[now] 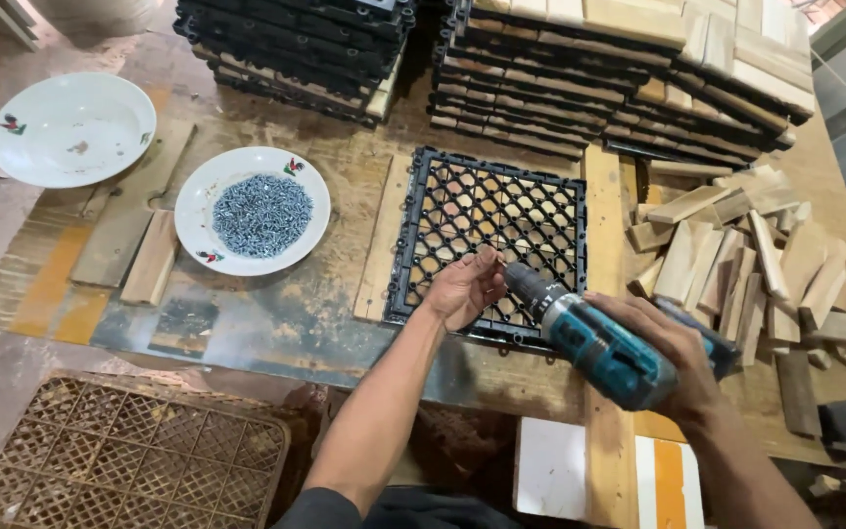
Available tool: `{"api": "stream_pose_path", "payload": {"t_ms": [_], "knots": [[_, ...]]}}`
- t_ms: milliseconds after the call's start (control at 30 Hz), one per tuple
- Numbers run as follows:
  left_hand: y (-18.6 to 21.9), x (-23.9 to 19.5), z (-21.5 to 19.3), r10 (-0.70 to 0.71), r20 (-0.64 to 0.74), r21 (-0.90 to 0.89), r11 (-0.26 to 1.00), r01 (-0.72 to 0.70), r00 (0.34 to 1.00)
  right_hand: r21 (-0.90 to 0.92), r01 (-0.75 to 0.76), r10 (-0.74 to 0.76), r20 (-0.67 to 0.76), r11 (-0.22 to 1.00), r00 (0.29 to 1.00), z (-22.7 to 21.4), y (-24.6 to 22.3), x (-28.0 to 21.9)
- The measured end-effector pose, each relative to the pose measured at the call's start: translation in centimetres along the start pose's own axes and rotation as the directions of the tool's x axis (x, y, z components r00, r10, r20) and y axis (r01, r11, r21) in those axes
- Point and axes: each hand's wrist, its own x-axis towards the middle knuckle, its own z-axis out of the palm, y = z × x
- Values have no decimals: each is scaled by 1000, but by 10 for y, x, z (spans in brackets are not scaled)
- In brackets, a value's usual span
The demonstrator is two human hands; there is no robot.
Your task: Assembling wooden slats into a plastic grid to create interlocking floor tiles using a power drill.
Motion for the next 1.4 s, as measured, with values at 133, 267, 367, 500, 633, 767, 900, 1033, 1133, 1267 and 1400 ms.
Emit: {"api": "stream_pose_path", "payload": {"t_ms": [133, 267, 367, 500, 633, 767, 900, 1033, 1133, 1267, 1400], "knots": [[26, -31, 26, -122, 105, -58, 990, 128, 987, -132, 160, -133, 192, 978, 972, -23, 9, 1], [45, -49, 68, -181, -54, 226, 956, 189, 982, -100, -409, 419, 138, 907, 897, -36, -28, 25], [46, -55, 92, 23, -280, 602, 783, 157, 960, -53, -807, 808, 84, 588, 583, -36, -64, 56], [16, -27, 57, 631, 6, 977, 161, -138, 776, -27, -907, 903, 105, 421, 417, -38, -105, 99], [7, -13, 33, 573, 212, 807, -560, 190, 791, -77, -879, 879, 126, 471, 460, -35, -84, 105], [20, -17, 49, 337, -94, 708, -639, 301, 937, -75, -884, 884, 130, 461, 449, -33, -69, 111], [13, -15, 40, 384, -41, 686, -661, 305, 923, -156, -878, 890, 141, 453, 434, -30, -63, 120], [12, -17, 41, 381, -28, 694, -658, 292, 924, -174, -865, 880, 152, 471, 449, -26, -58, 127], [10, -12, 37, 397, 1, 680, -673, 290, 918, -209, -908, 929, 157, 363, 335, -23, -57, 136], [8, -17, 38, 396, -11, 665, -682, 303, 918, -293, -890, 935, 159, 350, 316, -24, -48, 144], [10, -16, 43, 384, -33, 664, -681, 308, 923, -306, -887, 932, 221, 345, 286, -24, -45, 164]]}}
